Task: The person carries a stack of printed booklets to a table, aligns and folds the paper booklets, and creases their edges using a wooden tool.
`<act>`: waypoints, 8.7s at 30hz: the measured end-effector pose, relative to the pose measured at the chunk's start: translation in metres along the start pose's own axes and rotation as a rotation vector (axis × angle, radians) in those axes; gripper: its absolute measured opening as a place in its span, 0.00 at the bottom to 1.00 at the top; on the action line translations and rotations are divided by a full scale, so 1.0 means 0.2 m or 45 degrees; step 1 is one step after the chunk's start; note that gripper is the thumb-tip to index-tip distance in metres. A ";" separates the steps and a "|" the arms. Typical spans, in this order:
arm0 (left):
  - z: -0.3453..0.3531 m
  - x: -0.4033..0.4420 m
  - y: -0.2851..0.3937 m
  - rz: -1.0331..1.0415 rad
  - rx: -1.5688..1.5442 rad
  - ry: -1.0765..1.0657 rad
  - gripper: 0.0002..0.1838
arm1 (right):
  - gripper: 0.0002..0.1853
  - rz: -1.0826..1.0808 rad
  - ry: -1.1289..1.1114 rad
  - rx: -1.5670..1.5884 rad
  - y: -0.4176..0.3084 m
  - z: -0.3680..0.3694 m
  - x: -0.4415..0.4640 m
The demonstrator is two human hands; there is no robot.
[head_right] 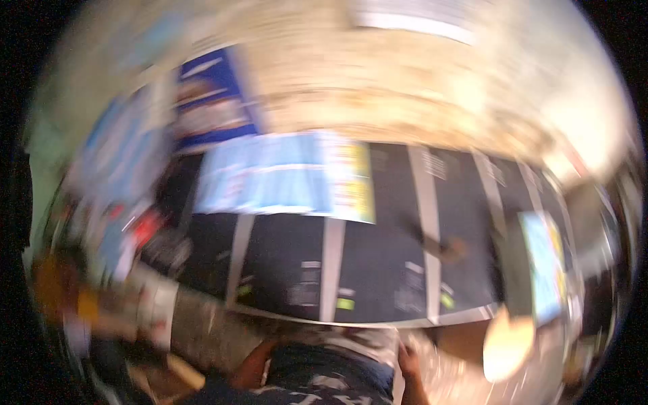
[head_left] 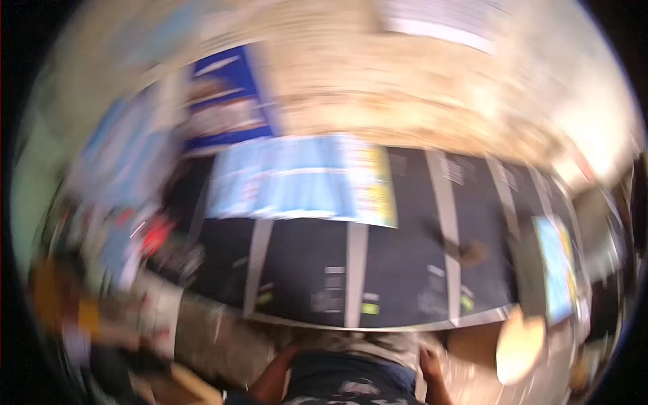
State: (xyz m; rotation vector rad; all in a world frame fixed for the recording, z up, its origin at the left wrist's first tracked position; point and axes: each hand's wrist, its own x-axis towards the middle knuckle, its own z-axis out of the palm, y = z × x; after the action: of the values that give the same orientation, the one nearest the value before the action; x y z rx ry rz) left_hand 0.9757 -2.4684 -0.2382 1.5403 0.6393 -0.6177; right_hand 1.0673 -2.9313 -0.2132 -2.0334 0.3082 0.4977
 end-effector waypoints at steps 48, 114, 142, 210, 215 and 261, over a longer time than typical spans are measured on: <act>-0.21 -0.66 0.71 -0.118 0.360 0.040 0.33 | 0.25 -0.107 0.635 -1.206 -1.06 -2.02 0.52; -0.01 -0.33 0.90 0.336 -0.094 0.126 0.18 | 0.28 -1.531 -0.002 -1.146 -0.78 -0.26 0.12; -0.19 -0.32 0.65 1.492 1.451 0.587 0.31 | 0.24 -1.518 0.212 -1.006 -0.73 -0.16 0.12; 0.13 0.23 1.83 1.388 2.437 -1.094 0.51 | 0.41 0.152 -0.383 -0.908 -1.38 -0.17 0.33; 0.17 0.17 1.84 1.395 2.488 -1.004 0.46 | 0.46 0.000 -0.247 -0.844 -1.30 -0.14 0.31; 0.31 -0.01 1.17 0.879 1.125 0.770 0.32 | 0.37 -0.997 -0.030 -1.252 -1.37 0.69 0.28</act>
State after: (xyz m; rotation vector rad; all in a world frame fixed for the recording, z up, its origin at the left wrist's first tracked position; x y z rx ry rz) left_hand 1.1410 -2.5430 -0.0781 2.6494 0.2040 0.1670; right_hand 1.2007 -2.6793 -0.0892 -2.8193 -0.9040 0.1599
